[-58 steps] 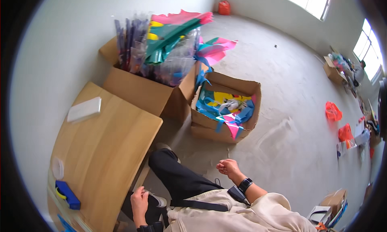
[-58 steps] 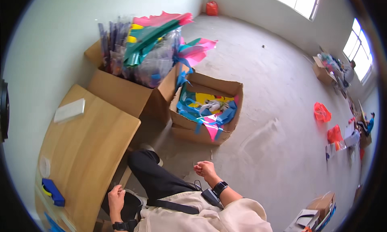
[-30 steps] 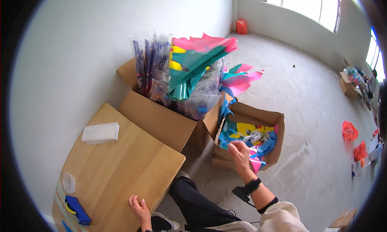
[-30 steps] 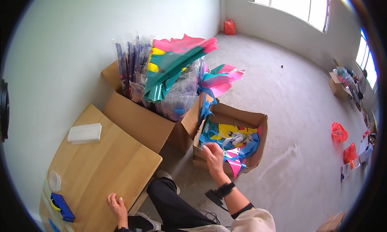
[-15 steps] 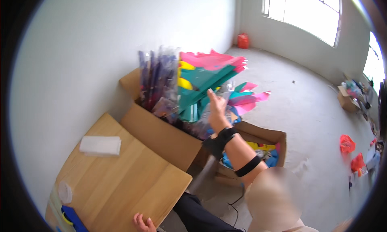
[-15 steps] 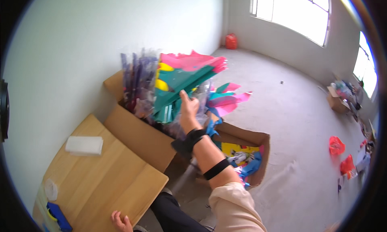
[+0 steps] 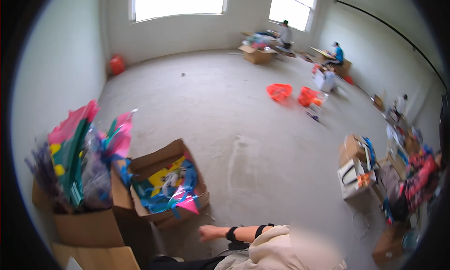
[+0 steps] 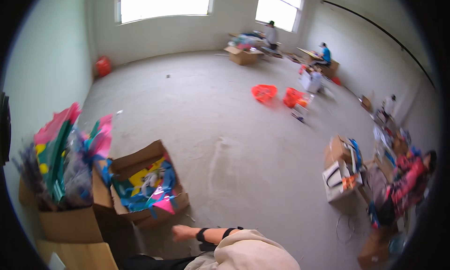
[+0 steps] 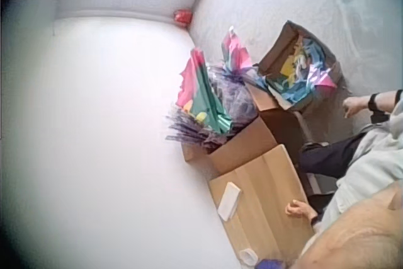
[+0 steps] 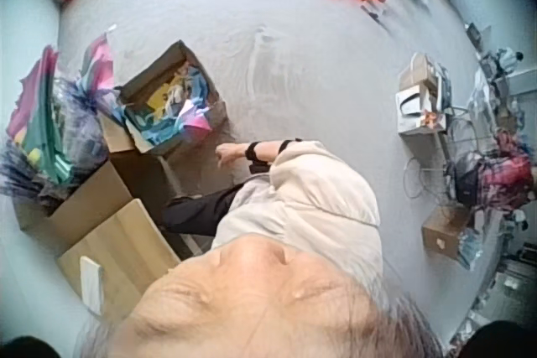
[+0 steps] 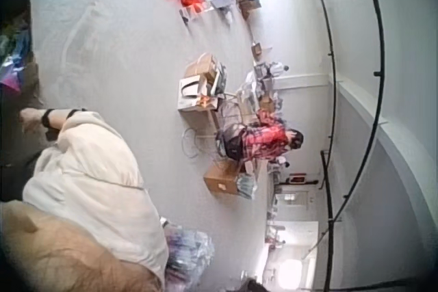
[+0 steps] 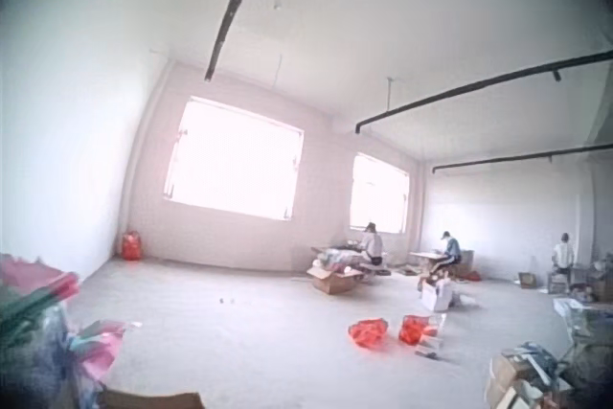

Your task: The recorder assembles a small kite by rolling the colorful plastic around a stick, placing it in a plastic sleeve, and retrieving more materials.

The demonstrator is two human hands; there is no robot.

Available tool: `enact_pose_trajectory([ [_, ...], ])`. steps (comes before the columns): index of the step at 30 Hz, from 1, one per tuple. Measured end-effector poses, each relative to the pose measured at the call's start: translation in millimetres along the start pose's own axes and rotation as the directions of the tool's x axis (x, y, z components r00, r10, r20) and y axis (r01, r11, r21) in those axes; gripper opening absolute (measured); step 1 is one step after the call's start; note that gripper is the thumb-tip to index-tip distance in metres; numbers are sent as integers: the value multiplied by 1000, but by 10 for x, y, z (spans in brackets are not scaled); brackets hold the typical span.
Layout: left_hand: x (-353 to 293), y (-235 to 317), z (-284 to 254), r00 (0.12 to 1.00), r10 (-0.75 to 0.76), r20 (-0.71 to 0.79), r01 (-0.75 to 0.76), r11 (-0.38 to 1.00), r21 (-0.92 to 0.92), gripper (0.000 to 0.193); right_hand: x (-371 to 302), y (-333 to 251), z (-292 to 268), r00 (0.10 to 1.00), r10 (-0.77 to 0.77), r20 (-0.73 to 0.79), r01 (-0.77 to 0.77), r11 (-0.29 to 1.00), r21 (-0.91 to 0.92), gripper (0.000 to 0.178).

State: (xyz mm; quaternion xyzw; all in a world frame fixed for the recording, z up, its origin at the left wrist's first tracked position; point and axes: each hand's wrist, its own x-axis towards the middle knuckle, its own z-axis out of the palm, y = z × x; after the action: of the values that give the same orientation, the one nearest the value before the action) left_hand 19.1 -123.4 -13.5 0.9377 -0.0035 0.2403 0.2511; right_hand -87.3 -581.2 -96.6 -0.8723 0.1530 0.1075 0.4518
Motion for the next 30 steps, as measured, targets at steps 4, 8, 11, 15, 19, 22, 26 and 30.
enact_pose_trajectory([
  [4,379,86,184,995,63,78,-69,995,67,49,-801,493,109,875,333,351,-373,926,54,29],
  [8,635,530,555,947,172,272,-199,977,73,59,-550,586,372,999,42,16,-44,979,199,47],
  [11,751,904,667,860,249,446,-307,950,61,69,-117,-54,292,980,-198,-5,194,956,218,59],
  [15,638,1069,679,838,190,512,-329,924,196,80,166,-586,309,928,-210,309,135,959,247,70],
  [19,645,1044,674,839,174,516,-309,932,188,83,146,-1059,242,844,-224,487,189,974,122,69],
  [22,652,1055,659,849,166,502,-292,939,183,83,203,-1099,276,845,-216,490,248,969,0,72],
  [26,653,1139,585,849,164,502,-298,934,199,84,351,-995,518,860,-247,447,312,947,-77,72],
  [30,647,1124,567,853,168,494,-300,932,201,84,333,-1000,524,839,-318,442,377,925,-50,70],
])
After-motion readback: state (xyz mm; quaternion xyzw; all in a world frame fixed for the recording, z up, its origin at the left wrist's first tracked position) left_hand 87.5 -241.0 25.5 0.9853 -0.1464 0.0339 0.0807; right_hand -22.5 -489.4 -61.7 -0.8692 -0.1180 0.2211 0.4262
